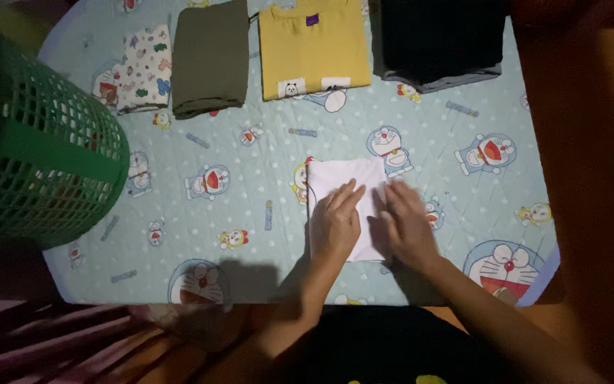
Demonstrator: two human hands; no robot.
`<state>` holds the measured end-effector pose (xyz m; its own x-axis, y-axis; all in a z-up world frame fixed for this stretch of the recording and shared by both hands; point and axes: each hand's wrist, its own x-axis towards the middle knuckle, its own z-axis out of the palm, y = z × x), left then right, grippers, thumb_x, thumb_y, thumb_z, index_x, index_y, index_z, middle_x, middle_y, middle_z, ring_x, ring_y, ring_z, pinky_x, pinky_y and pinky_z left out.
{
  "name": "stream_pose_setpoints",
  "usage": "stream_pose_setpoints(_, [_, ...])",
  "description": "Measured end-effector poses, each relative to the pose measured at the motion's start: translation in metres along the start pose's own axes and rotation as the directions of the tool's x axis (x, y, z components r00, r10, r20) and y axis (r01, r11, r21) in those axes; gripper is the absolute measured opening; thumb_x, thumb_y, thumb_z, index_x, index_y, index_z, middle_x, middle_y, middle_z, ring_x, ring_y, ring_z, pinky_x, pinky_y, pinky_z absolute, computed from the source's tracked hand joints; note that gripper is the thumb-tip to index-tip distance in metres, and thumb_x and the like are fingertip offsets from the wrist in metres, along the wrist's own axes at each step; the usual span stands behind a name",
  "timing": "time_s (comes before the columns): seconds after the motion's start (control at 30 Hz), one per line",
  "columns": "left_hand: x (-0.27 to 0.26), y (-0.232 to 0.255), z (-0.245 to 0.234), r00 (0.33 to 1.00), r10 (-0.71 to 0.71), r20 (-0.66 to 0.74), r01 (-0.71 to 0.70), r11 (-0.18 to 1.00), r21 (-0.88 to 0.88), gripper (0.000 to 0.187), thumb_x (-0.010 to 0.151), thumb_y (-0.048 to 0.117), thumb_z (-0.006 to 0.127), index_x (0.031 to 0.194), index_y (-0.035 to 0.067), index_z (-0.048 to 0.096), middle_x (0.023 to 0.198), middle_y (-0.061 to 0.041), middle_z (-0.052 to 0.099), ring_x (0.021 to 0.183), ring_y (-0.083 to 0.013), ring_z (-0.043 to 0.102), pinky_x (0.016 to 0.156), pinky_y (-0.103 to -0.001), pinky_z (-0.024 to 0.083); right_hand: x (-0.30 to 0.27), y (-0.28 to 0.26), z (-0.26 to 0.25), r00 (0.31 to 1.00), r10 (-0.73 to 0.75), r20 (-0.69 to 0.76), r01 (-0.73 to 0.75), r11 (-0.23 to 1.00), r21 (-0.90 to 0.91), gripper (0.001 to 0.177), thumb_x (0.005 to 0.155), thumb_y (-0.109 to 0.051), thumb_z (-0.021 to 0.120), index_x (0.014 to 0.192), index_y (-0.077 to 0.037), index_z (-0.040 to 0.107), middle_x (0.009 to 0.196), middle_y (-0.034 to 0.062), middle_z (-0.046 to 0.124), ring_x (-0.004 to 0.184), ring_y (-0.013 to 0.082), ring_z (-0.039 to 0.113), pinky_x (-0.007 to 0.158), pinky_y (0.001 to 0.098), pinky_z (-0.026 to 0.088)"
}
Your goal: The person smooths out a white tank top on a patterned surface and folds it by bringing the sides together and folding the bottom up into a smaller square.
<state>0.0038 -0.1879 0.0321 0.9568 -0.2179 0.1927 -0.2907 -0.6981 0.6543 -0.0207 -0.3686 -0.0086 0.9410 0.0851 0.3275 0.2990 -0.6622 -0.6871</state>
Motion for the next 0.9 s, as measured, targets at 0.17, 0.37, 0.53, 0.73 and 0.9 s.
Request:
stream_pose_setpoints(0.17, [0.005,-0.034,0.024,0.981,0.191,-0.013,-0.172,0.91,0.378,0.048,0.098,0.014,0.055,0.144,0.0,0.057,0.15,-0.015,0.057,0.148,-0.0316,0.044,0.125,-0.053,0.026,0.025,-0.033,0.025,0.987,-0.029,0.155,0.04,0.997,-0.07,0.064,0.092,-0.011,0.057,0.151,0.008,0.041,0.154,0.0334,0.04,0.149,0.0489,0.033,0.124,0.0572,0.022])
stream_pose_setpoints(0.37, [0.006,-0.055,0.028,0.98,0.14,0.144,-0.188,0.89,0.416,0.063,0.1,0.034,0.051,0.154,0.003,0.041,0.164,-0.017,0.034,0.153,-0.0347,0.026,0.121,-0.059,0.016,0.027,-0.02,0.04,0.971,0.005,0.239,0.077,0.941,-0.331,0.065,0.097,-0.025,0.047,0.157,-0.003,0.034,0.164,0.0194,0.034,0.155,0.0373,0.027,0.121,0.0656,0.013])
stream_pose_setpoints(0.53, [0.006,-0.054,0.008,0.992,0.055,0.112,-0.098,0.899,0.427,0.064,0.099,0.046,0.053,0.157,0.023,0.041,0.166,-0.014,0.03,0.154,-0.0346,0.023,0.121,-0.064,0.015,0.032,-0.025,0.034,0.972,0.074,0.222,0.033,0.896,-0.444,0.066,0.098,-0.035,0.043,0.159,-0.013,0.033,0.166,0.0145,0.031,0.156,0.0339,0.022,0.119,0.0702,0.006])
stream_pose_setpoints(0.73, [0.01,-0.061,-0.001,0.997,-0.066,0.048,0.038,0.896,0.443,0.073,0.098,0.051,0.053,0.156,0.012,0.035,0.164,-0.021,0.026,0.15,-0.0442,0.019,0.117,-0.065,0.013,0.051,-0.037,0.014,0.917,0.306,0.254,-0.147,0.854,-0.5,0.082,0.09,-0.053,0.053,0.158,-0.015,0.027,0.167,0.015,0.02,0.155,0.0373,0.011,0.117,0.069,0.0])
stream_pose_setpoints(0.9, [0.014,-0.069,0.001,0.989,-0.14,-0.038,0.142,0.868,0.475,0.073,0.102,0.041,0.049,0.156,-0.006,0.031,0.165,-0.026,0.024,0.154,-0.043,0.017,0.122,-0.06,0.013,0.06,-0.024,0.018,0.983,0.154,0.103,-0.091,0.886,-0.454,0.093,0.086,-0.047,0.06,0.153,0.006,0.026,0.161,0.0306,0.021,0.151,0.0477,0.011,0.115,0.0693,0.001])
